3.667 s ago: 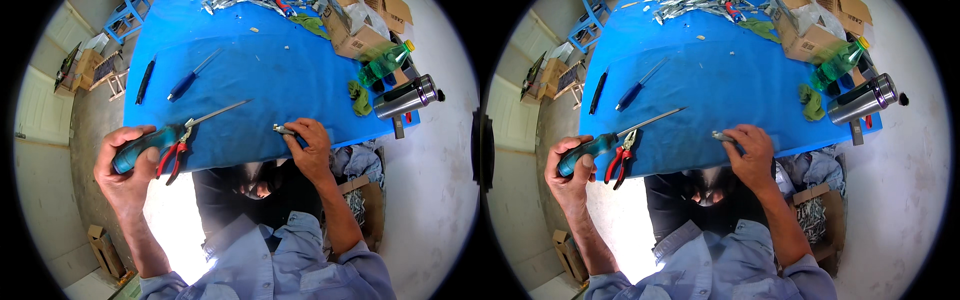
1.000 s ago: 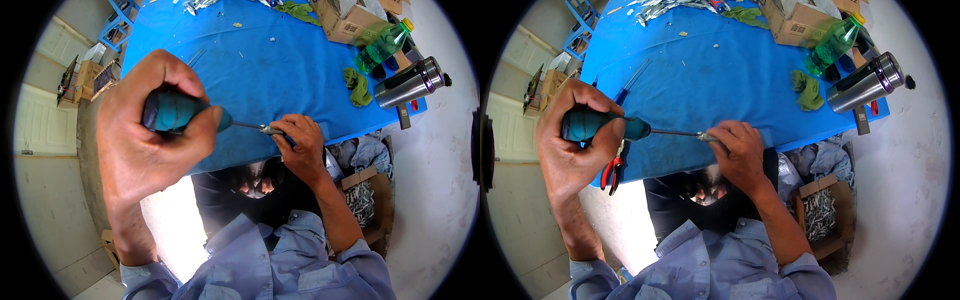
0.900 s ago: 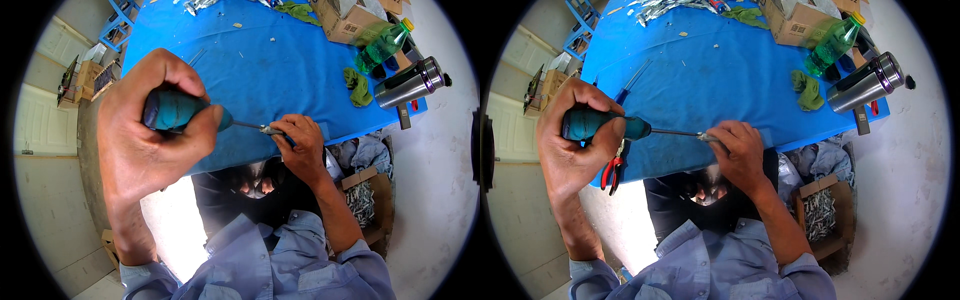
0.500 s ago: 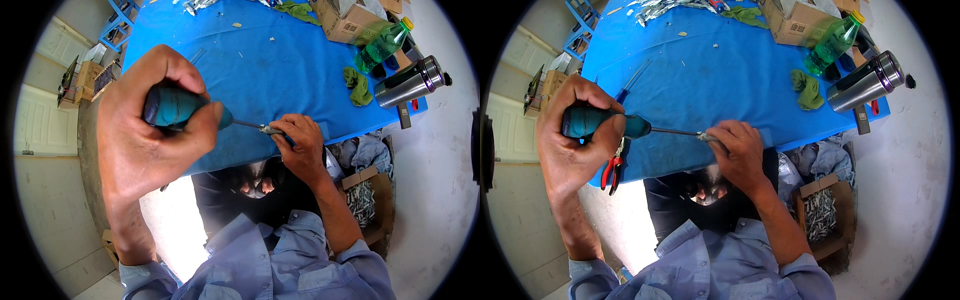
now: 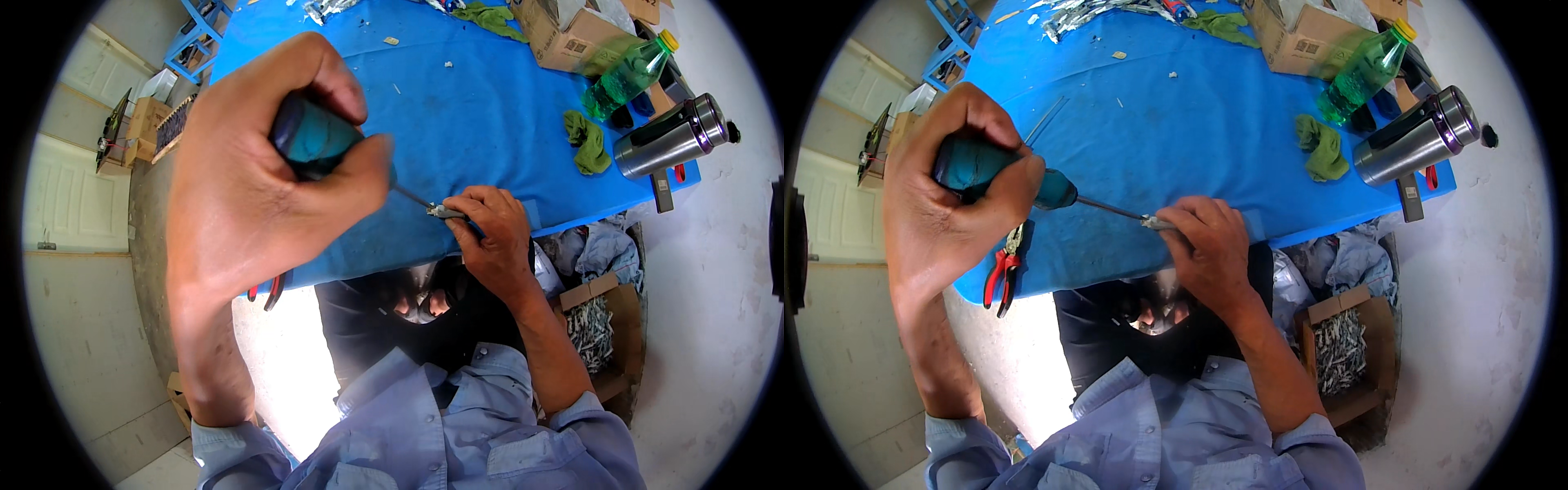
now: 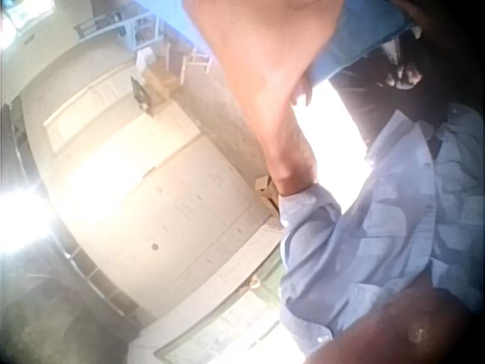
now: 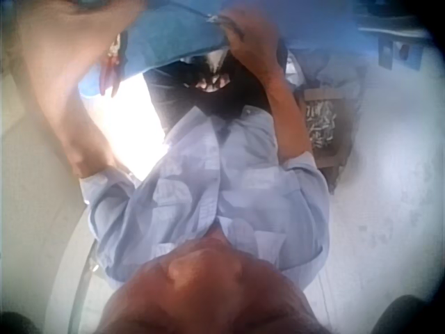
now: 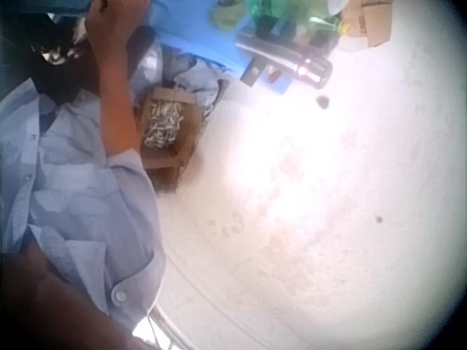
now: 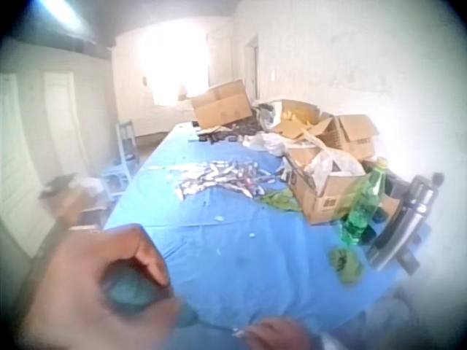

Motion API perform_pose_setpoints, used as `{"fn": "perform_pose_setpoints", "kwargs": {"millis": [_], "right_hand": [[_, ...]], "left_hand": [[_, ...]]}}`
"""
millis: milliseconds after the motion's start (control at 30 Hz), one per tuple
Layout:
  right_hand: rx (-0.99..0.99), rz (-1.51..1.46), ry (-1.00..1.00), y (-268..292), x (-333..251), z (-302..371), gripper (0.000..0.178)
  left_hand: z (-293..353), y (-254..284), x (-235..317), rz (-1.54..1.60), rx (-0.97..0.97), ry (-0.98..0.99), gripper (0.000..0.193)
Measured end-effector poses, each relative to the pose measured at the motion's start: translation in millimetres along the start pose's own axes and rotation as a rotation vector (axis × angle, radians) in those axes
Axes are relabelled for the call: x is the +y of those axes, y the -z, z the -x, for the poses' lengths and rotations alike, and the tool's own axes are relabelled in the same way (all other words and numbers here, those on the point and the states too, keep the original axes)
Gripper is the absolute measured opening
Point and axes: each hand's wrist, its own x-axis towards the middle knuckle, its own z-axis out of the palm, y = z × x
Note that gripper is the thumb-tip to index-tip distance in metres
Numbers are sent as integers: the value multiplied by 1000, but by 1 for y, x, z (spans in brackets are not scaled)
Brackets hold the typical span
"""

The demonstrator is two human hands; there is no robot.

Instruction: The person holds a metal component and uses a screwdriver and pliers to tighten or adjust internal parts while sitting with it in their lap.

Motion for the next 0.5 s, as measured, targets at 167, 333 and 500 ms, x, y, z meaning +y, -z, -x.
{"fn": "perform_pose_setpoints", "kwargs": {"millis": [167, 333, 500], "right_hand": [[-3, 5, -4, 0, 0, 0, 24], [-6, 5, 1, 0, 0, -1, 24], [-4, 3, 3, 0, 0, 0, 24]], "left_hand": [[-2, -2, -2, 32, 13, 6, 17], [-3, -3, -5, 17, 28, -6, 17], [-4, -2, -5, -1, 10, -16, 17]]}}
